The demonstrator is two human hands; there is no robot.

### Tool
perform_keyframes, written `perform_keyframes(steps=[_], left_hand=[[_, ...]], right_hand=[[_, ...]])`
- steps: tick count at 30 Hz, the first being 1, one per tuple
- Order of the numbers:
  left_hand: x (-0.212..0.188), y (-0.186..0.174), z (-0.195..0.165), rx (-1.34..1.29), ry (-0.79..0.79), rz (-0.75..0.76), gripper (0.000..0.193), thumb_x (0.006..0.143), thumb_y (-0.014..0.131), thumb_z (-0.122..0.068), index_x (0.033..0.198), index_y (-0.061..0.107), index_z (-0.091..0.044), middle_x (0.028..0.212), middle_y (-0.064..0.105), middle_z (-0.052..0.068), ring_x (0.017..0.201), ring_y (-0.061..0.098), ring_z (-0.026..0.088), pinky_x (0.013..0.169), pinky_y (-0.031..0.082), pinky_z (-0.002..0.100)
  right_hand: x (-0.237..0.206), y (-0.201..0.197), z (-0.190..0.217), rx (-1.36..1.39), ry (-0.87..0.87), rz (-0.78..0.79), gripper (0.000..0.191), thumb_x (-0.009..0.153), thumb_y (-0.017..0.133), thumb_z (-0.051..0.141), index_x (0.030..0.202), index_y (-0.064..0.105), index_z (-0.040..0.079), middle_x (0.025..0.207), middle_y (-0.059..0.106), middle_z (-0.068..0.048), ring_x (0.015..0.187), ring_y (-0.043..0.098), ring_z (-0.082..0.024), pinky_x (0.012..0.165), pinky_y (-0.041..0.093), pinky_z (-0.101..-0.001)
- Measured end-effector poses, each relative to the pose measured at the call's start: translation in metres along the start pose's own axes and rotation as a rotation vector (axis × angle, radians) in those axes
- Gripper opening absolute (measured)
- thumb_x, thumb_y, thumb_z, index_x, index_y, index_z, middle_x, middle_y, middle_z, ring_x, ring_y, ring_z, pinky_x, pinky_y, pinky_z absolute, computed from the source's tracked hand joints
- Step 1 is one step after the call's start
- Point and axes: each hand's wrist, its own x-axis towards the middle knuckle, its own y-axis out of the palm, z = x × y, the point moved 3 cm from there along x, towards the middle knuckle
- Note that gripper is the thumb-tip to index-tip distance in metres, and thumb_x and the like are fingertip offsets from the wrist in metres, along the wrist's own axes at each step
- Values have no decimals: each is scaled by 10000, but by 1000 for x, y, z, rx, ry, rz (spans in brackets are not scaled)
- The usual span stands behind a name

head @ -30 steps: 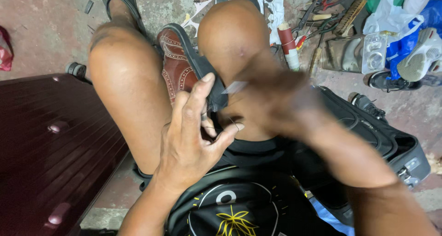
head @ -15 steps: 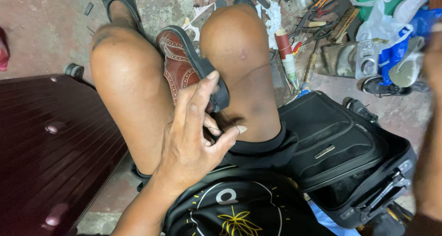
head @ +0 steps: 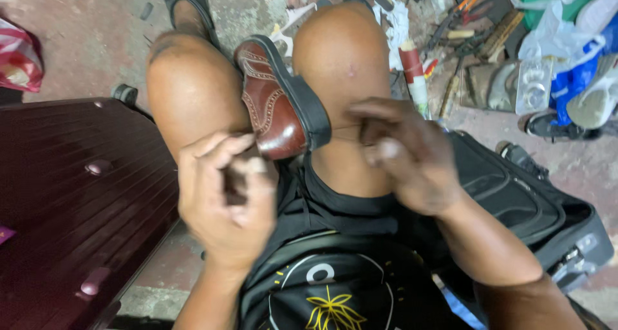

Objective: The person is repairing a brown leather shoe by stitching the sole to the upper part using a needle and thread. They repeatedly push the needle through the sole and pull the thread to secure the seam.

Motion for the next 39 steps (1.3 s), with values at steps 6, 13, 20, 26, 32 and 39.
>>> perform_keyframes(steps=[6,13,20,26,32,39], left_hand=[[3,13,14,-253,-174,142,291,887,809,-89,1140,703,4,1178,679,121,690,614,140,584,502,256],[9,15,-27,-251,115,179,201,867,843,-78,969,691,5,1053,692,121,807,669,171,692,536,284],[32,23,-41,-348,78,400,167,867,761,-76,1009,689,-26,1135,666,113,806,693,225,661,547,303],[47,25,-17,-173,52,535,123,913,632,-93,961,597,14,922,568,162,771,583,329,676,463,400],[24,36,21,-279,-74,419,323,914,746,-139,751,491,-27,696,436,48,632,413,147,567,355,319],[-13,-37,92,-688,-418,-202,419,956,726,-13,686,445,-165,663,393,-82,591,333,23,572,267,209]], right_hand=[[6,10,-6,-85,118,25,628,846,837,176,1410,577,91,908,597,-29,678,505,-88,621,453,-243],[-13,2,-17,-204,15,-110,834,704,951,210,1442,579,100,1196,664,-80,702,571,-75,663,518,-234],[-21,14,-43,-98,-32,-256,784,687,964,142,1372,584,108,1271,700,-95,793,630,-25,724,546,-220],[-21,18,-46,-18,245,-217,691,711,963,99,1345,690,113,708,496,50,604,411,11,580,389,-167],[-19,19,-46,72,185,-220,637,736,914,38,1313,651,94,1145,678,48,659,442,26,610,446,-167],[-27,19,-52,157,165,-217,658,739,907,-11,1335,648,95,1049,631,39,674,408,13,637,449,-165]])
